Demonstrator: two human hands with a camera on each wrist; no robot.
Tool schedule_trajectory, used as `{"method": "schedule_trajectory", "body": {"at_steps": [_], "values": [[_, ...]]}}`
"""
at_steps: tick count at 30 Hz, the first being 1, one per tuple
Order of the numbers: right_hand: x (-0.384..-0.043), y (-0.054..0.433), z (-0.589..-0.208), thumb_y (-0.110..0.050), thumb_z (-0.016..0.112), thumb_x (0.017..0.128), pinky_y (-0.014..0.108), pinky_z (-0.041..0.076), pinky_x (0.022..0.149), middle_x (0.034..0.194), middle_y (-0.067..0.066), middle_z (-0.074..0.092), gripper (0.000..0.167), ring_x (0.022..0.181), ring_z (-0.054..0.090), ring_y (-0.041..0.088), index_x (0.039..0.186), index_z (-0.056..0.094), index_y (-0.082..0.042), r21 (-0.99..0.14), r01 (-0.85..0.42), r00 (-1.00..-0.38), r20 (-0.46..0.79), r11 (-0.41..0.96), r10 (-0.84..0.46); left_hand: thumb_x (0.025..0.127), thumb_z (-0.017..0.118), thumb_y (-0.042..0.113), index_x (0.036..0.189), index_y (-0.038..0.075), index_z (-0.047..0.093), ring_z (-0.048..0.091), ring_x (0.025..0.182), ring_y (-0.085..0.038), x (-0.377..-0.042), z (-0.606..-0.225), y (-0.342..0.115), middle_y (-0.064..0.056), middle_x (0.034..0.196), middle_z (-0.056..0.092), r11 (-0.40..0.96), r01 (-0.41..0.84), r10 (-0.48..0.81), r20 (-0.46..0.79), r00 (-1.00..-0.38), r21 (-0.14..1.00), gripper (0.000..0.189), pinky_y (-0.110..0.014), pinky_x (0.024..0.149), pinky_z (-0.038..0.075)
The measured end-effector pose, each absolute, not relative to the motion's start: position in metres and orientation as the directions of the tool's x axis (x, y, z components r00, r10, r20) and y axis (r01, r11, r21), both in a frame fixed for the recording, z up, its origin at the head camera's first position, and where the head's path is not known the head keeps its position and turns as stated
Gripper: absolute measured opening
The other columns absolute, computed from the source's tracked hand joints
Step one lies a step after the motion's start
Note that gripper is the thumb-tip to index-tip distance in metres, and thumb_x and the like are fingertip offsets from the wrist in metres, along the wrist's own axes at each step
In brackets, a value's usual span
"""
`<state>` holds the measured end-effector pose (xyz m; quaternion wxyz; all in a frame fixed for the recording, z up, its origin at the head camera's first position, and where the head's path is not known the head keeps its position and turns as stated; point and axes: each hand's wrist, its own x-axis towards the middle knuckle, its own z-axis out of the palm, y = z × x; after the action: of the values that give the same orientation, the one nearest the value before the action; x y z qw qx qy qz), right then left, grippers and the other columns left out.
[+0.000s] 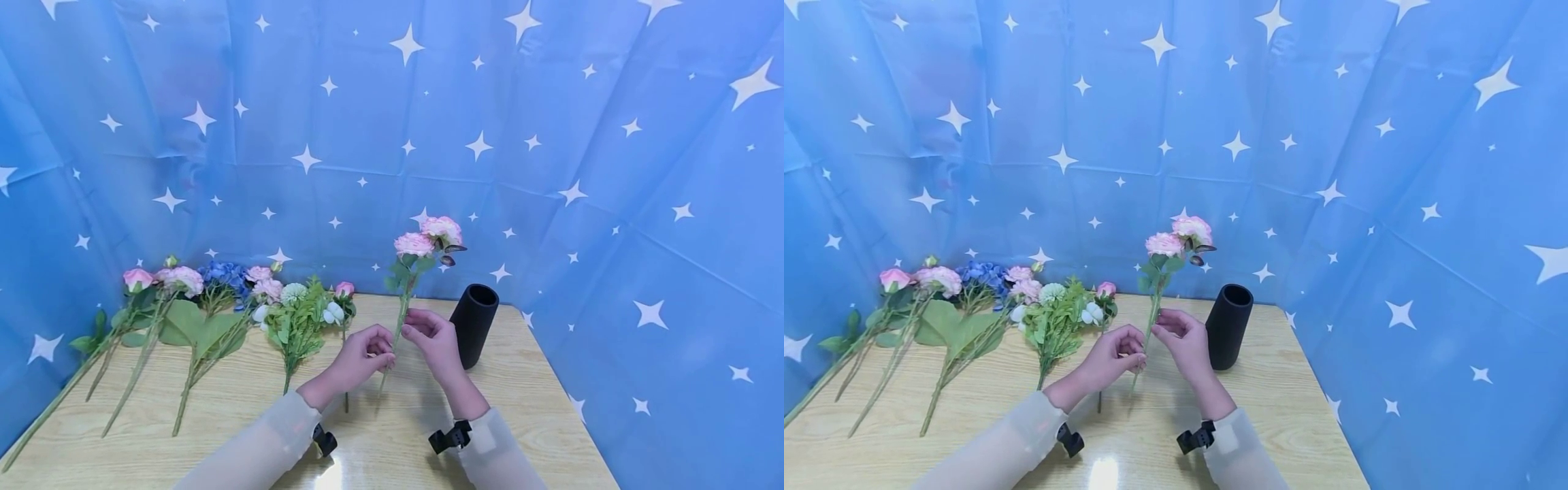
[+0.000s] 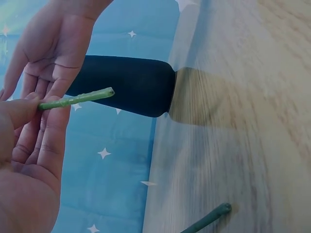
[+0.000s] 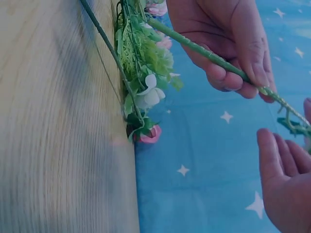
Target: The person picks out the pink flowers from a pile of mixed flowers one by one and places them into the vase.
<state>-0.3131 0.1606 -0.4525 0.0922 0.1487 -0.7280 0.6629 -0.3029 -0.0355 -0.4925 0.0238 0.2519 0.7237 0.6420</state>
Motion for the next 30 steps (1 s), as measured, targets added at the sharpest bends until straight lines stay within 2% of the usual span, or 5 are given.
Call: {"method": "schedule_trajectory", "body": {"at_steps": [7,14,17,24,30], "values": [[-0.3132,0.1592,-0.4528,0.004,0.075,0.093,0.022,0.064,0.08,0.111,0.032,0.075,0.031,0.086,0.075,0.005,0.122,0.07,0.013,-0.943,-0.328,-0.943,0.324,0.053,-0.078,0.102,0.068,0.002,0.118,0.0,0.063,0.071,0.079,-0.015,-0.3032,-0.4938,-0.0348,-0.014,0.094,0.073,0.062,0.34,0.408,0.287,-0.867,0.938,0.017,-0.03,0.072,0.064],[-0.3111,0.1569,-0.4529,0.001,0.078,0.093,0.024,0.065,0.075,0.098,0.013,0.08,0.028,0.08,0.075,0.007,0.118,0.071,0.013,-0.955,-0.292,-0.956,0.289,0.055,-0.051,0.1,0.069,-0.002,0.117,-0.005,0.063,0.07,0.078,-0.013,-0.3027,-0.4964,-0.034,-0.017,0.093,0.072,0.056,0.36,0.432,0.302,-0.85,0.931,0.019,-0.029,0.072,0.064],[-0.3096,0.1551,-0.4523,0.001,0.08,0.091,0.023,0.064,0.074,0.093,0.006,0.079,0.027,0.078,0.074,0.007,0.114,0.072,0.012,-0.956,-0.286,-0.958,0.283,0.066,-0.042,0.1,0.069,-0.002,0.115,-0.003,0.064,0.07,0.077,-0.014,-0.3022,-0.498,-0.0338,-0.017,0.093,0.072,0.07,0.365,0.432,0.302,-0.85,0.928,0.016,-0.029,0.071,0.063],[-0.3084,0.1551,-0.4515,0.003,0.081,0.089,0.025,0.064,0.071,0.089,0.008,0.078,0.022,0.075,0.074,0.009,0.107,0.074,0.012,-0.959,-0.273,-0.962,0.272,0.071,-0.025,0.099,0.071,0.001,0.114,0.0,0.067,0.07,0.076,-0.014,-0.302,-0.5014,-0.0325,-0.012,0.091,0.074,0.098,0.375,0.42,0.304,-0.855,0.922,0.015,-0.028,0.069,0.062],[-0.3086,0.1561,-0.4513,0.005,0.079,0.089,0.024,0.064,0.071,0.086,0.005,0.078,0.02,0.074,0.074,0.008,0.106,0.073,0.014,-0.961,-0.272,-0.962,0.271,0.059,-0.024,0.1,0.072,0.004,0.105,0.005,0.075,0.07,0.074,-0.011,-0.3023,-0.5011,-0.0323,-0.009,0.089,0.077,0.138,0.385,0.409,0.302,-0.861,0.912,0.006,-0.026,0.068,0.061]]}}
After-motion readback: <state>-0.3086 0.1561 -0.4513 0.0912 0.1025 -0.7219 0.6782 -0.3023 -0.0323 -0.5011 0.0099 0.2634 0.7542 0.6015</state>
